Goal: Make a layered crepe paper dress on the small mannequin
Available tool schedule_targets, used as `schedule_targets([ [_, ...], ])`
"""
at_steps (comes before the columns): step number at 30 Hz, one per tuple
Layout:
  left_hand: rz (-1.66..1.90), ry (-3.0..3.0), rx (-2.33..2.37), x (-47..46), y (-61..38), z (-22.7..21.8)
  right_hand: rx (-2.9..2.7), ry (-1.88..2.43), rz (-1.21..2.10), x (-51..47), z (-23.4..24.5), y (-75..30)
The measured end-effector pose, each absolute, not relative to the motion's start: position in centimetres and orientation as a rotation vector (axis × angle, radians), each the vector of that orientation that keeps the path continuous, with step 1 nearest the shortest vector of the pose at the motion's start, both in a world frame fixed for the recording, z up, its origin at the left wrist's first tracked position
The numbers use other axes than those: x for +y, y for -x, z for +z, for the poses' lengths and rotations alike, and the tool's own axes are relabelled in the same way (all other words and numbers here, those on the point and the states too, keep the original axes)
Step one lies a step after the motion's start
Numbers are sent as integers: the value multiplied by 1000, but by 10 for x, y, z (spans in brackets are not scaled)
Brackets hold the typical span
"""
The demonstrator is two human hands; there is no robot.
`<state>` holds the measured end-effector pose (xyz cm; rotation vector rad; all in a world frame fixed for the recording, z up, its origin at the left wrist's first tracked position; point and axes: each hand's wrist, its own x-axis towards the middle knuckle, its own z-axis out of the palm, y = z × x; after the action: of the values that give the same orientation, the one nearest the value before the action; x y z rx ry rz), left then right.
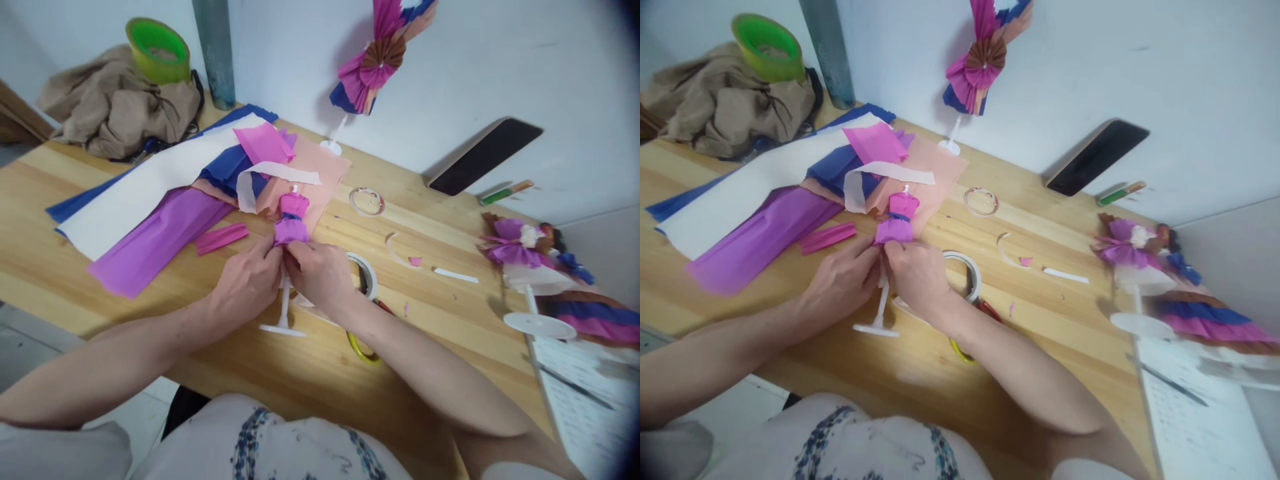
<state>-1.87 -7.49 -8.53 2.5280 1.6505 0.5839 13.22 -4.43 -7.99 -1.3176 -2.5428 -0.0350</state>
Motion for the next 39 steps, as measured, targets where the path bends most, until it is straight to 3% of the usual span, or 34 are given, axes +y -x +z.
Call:
schedule_targets([
  [16,1008,-2505,1619,-77,24,-80,-2456,1289,6,-43,-92,-136],
  [23,609,-2359,1982,-72,29,-77,-2424,1229,-65,-45,-92,-138],
  [39,613,-2412,1956,-71,29,-83,-2393,1038,-339,-52,-96,-139],
])
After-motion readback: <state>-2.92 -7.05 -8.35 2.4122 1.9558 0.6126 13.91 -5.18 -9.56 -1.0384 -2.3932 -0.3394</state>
